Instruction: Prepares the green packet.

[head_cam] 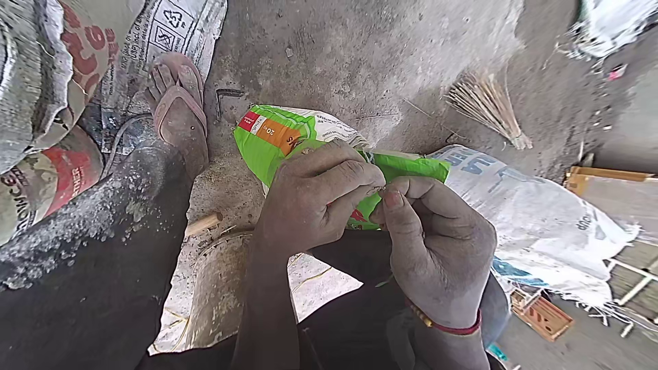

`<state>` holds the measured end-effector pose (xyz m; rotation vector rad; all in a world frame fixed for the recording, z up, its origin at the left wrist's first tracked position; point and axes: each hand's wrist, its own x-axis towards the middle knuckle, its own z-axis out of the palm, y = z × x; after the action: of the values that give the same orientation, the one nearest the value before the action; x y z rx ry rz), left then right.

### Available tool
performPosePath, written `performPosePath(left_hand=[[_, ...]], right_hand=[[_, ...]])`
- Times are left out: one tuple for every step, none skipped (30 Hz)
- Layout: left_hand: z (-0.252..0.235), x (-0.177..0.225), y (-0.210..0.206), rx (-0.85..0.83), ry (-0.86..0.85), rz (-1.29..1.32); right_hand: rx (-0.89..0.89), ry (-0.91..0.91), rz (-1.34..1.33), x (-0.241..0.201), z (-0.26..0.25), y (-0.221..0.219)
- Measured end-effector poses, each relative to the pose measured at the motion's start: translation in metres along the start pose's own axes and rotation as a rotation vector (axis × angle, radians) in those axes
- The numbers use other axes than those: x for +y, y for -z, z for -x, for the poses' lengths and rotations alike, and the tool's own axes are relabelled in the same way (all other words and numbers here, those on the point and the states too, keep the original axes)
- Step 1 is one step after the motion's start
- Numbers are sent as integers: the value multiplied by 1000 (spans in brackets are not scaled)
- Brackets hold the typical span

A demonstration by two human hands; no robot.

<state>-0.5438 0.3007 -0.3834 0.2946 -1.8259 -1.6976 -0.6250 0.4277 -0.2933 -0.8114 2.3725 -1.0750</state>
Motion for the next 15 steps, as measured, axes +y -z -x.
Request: performPosePath(left_hand=[[0,0,0,2,-2,-3],[0,0,1,4,-4,-9],[1,0,1,7,-4,-13],[1,0,0,11,-3,-17],[0,1,0,9,-2,-18],[0,1,-1,6,1,-17],[0,2,-1,4,2,-20],[-1,2,-1,6,1,-28],[-1,3,-2,7,0,-34],[-1,4,-2,10,-2,-38],[-1,4,-3,16,-5,-36],[-2,4,-4,25,-7,-28],[-2,5,-5,34,-4,-18],[-2,5,-5,52,-2,-10],[-2,5,-6,81,-2,-2]], right_hand=[[1,-1,0,0,0,0],[0,-3,4,-1,0,-1],[-1,-4,5,-1,0,-1],[-5,-2,3,0,0,-1],[-8,0,4,0,0,0],[-8,1,7,0,0,0],[-9,0,12,0,0,0],[-10,2,13,0,-1,0],[-10,2,13,0,-1,-1],[-10,2,14,0,-1,-1],[-9,3,15,0,-1,-1],[-8,2,20,0,-1,-1],[-8,0,25,0,-1,0],[-9,1,30,0,-1,0],[-10,2,34,1,-1,-1]])
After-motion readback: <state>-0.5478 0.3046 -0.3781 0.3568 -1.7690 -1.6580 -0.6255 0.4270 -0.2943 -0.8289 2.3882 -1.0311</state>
